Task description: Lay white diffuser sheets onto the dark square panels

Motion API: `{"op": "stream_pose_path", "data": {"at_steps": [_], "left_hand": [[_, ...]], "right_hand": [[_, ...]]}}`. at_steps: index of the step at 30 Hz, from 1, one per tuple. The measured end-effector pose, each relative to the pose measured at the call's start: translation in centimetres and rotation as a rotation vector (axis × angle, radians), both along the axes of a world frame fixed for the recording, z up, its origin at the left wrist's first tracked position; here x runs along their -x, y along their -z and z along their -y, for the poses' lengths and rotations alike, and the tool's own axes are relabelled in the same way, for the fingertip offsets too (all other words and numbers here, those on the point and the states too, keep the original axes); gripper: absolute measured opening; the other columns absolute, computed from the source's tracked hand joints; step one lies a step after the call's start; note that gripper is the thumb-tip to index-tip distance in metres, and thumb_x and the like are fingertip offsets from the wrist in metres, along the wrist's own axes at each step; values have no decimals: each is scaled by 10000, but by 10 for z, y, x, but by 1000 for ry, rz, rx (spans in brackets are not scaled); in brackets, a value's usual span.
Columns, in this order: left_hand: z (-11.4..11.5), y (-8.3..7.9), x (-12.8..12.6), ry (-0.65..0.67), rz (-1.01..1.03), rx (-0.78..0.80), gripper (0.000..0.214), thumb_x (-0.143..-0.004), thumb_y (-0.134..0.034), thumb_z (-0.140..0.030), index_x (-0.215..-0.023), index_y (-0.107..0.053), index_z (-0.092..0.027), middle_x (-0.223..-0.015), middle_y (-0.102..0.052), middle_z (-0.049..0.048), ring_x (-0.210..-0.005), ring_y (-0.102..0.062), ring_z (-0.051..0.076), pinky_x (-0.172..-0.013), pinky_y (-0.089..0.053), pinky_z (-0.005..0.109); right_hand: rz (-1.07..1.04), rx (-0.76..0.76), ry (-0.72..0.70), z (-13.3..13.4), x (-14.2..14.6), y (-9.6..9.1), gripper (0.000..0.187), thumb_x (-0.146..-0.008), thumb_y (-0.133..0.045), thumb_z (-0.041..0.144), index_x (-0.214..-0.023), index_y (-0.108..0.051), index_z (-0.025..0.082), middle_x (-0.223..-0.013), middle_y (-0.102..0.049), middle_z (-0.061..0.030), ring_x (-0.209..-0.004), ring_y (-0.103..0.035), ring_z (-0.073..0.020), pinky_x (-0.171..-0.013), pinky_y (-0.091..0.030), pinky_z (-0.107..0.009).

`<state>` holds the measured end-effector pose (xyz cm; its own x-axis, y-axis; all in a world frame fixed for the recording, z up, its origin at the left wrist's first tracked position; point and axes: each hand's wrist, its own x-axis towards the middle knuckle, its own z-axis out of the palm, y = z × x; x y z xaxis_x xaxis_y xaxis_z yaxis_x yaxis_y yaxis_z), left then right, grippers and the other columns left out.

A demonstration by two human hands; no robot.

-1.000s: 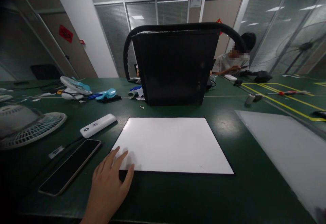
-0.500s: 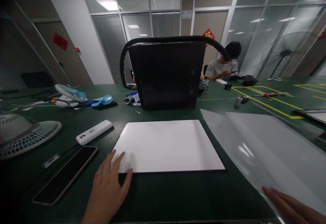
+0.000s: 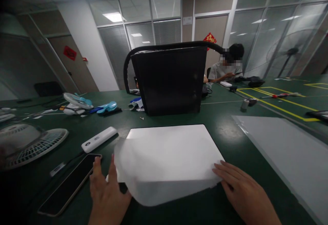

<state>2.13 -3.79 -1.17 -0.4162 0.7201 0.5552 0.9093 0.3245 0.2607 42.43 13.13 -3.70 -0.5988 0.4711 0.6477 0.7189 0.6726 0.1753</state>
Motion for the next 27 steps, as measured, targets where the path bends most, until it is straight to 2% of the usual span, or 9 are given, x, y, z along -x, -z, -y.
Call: {"op": "stream_pose_path", "data": {"at_steps": [2,5,6,8,10,12,16,22,27], "left_hand": [[-1,-4,-4,-64,-3,-49,1111,-968,-671,-400,-1729,132,-297,-1818,162,223,-1675,6,533,-1239,-256,851],[-3,-9,-8,-39,-60,-141,1105,-972,-666,-318,-1728,139,-275,-1823,95,234,-1690,-37,481,-1262,-309,779],[-3,-9,-8,-22,-92,-148,1061,-969,-662,-285,-1740,67,-270,-1825,63,232,-1691,-55,474,-1264,-318,766],[-2,-8,-7,8,-150,-103,862,-950,-650,-218,-1714,-254,-272,-1824,-63,208,-1685,-115,474,-1263,-325,754],[-2,-5,-4,45,-191,-21,582,-920,-652,-195,-1496,-619,-270,-1783,-251,183,-1664,-209,479,-1268,-313,746],[-1,-1,-1,97,-204,55,412,-896,-668,-228,-1293,-769,-277,-1686,-457,166,-1618,-342,460,-1277,-306,727],[-2,6,5,112,-119,206,415,-933,-627,-338,-1323,-766,-314,-1515,-679,101,-1496,-544,385,-1260,-372,681],[-4,1,3,72,-51,245,468,-976,-555,-422,-1381,-734,-271,-1506,-692,111,-1465,-578,361,-1215,-451,628],[-6,-2,0,45,-39,231,458,-972,-533,-425,-1319,-768,-240,-1471,-704,138,-1432,-597,370,-1173,-488,611]], "right_hand": [[23,7,66,-2,1,8,403,-1055,-441,369,-1242,-793,309,-1326,-735,12,-1157,-739,-243,-955,-683,-462],[64,1,74,-1,0,10,420,-1077,-417,371,-1284,-774,293,-1352,-719,11,-1186,-731,-249,-968,-689,-478],[76,5,62,-1,1,8,421,-1080,-414,365,-1300,-765,289,-1362,-712,12,-1191,-729,-248,-960,-693,-477],[86,22,42,0,3,4,430,-1080,-407,347,-1334,-746,275,-1389,-694,8,-1212,-720,-246,-957,-694,-468],[92,35,33,1,6,1,437,-1076,-404,340,-1352,-734,260,-1404,-684,-3,-1226,-713,-245,-965,-689,-464],[94,35,28,1,9,-2,441,-1077,-411,363,-1363,-725,247,-1409,-681,-17,-1234,-708,-254,-967,-685,-477],[89,41,-19,2,11,-7,458,-1076,-444,423,-1417,-687,237,-1454,-650,-40,-1275,-684,-281,-964,-679,-509],[63,82,-41,2,11,-8,449,-1069,-498,459,-1454,-654,286,-1476,-639,-36,-1296,-672,-293,-981,-668,-557],[50,67,-50,5,11,-10,493,-1076,-512,466,-1536,-564,296,-1575,-560,-33,-1375,-618,-291,-1043,-641,-595]]}}
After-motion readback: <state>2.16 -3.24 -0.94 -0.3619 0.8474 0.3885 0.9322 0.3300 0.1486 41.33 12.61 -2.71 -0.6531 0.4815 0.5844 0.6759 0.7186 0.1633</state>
